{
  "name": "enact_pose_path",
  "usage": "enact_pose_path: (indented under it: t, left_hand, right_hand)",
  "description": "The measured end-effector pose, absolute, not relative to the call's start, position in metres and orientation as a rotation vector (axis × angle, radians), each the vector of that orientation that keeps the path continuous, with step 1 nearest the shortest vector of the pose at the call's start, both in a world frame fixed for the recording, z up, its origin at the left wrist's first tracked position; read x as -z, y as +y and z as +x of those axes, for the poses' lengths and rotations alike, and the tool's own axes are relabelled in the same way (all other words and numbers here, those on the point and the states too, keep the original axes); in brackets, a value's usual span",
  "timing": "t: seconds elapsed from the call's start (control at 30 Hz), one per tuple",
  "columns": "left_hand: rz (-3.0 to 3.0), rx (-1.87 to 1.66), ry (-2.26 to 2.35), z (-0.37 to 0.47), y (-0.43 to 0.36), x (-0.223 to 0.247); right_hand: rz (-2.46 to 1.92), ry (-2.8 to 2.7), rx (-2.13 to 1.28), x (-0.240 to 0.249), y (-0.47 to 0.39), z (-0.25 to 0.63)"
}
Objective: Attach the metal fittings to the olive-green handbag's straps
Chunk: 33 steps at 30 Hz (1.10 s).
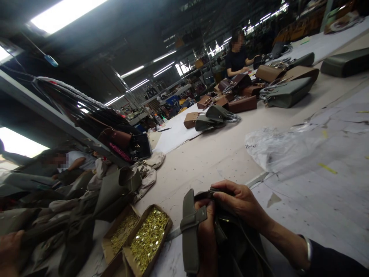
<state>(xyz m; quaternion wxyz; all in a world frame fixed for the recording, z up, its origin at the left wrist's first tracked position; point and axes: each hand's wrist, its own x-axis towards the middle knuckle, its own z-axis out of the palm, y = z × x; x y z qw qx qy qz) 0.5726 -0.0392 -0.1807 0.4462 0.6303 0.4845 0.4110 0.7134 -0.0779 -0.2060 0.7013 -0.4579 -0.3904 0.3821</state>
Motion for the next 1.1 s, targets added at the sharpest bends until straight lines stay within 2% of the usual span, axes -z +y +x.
enact_pose_path:
  t: [0.37,1.1]
  left_hand:
    - [1.528,-0.935,1.232,0.5717,-0.0364,0.1824]
    - [1.54,-1.071,1.229,0.5774,-0.039,0.1788]
  right_hand:
    - [-1.022,-0.852,-0.794,0.2042,-0.0775,0.7153]
    - [-1.022,-0.853,-0.839,0.2073,-0.0793,0.7187]
